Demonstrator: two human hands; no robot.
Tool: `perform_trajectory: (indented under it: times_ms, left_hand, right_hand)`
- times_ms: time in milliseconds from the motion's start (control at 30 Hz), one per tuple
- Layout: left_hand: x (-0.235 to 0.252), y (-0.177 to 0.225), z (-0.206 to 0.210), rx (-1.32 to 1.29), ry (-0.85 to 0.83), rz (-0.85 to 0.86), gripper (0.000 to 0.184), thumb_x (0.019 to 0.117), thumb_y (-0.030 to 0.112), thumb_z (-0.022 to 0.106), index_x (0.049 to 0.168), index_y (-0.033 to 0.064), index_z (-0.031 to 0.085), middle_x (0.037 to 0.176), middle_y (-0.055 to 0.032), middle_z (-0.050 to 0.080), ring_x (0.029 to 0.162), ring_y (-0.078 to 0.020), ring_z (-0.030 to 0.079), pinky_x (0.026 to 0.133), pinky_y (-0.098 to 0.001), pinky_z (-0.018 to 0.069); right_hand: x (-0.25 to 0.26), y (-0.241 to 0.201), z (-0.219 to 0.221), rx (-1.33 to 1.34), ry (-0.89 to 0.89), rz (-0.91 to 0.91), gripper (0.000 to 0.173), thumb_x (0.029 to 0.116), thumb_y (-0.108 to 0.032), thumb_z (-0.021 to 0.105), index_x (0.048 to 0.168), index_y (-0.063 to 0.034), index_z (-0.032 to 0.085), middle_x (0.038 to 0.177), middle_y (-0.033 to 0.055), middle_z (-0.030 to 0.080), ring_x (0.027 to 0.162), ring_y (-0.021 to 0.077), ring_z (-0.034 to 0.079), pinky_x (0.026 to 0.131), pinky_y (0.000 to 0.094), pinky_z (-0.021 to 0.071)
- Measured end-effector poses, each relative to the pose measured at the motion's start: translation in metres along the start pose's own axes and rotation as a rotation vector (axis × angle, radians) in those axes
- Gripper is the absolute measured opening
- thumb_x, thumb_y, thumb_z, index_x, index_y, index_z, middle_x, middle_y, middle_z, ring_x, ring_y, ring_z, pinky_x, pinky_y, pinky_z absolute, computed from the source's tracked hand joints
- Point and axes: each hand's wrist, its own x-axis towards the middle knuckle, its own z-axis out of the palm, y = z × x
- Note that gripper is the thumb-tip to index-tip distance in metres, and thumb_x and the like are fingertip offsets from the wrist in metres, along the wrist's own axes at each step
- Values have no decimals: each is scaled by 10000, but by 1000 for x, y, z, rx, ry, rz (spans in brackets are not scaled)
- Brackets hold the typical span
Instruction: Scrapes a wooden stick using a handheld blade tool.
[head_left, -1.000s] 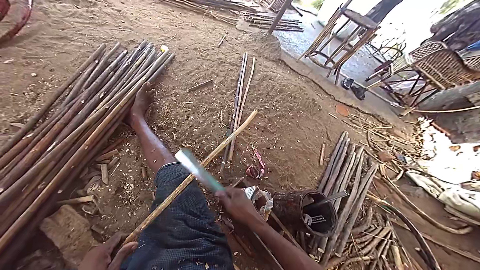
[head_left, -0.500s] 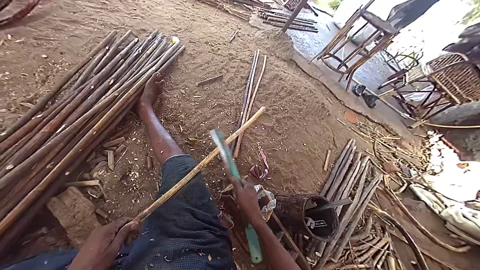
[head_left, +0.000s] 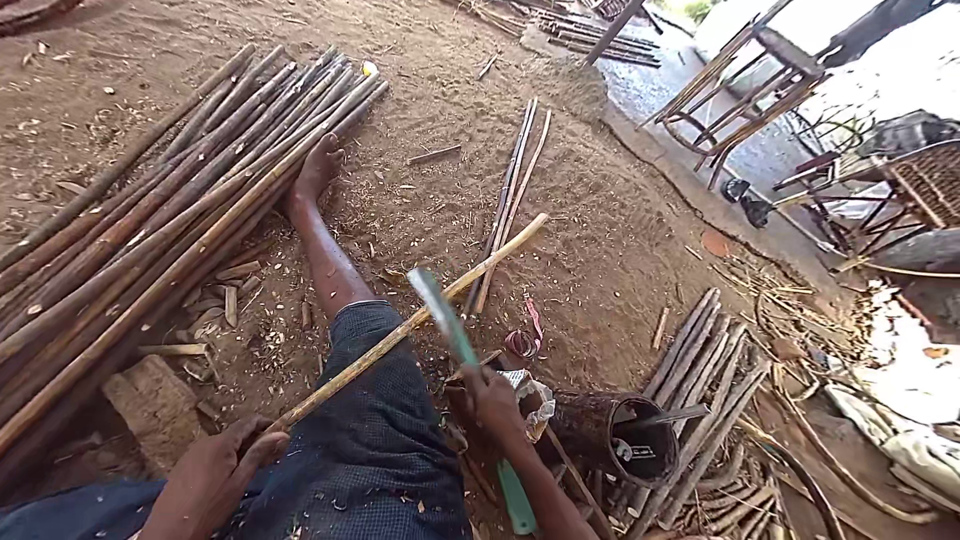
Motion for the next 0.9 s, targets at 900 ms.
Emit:
perform_trajectory:
  times_ms: [900]
  left_hand:
    - [-39,28,33,232,356,91,641,980,665,503,1106,74,719,944,-133,729,793,-307,716,654,-527,566]
  right_hand:
    - [-9,-2,-10,-69,-100,-53,567,1028,-602,485,1015,-66,670,730,112,630,637,263,632,620,492,551]
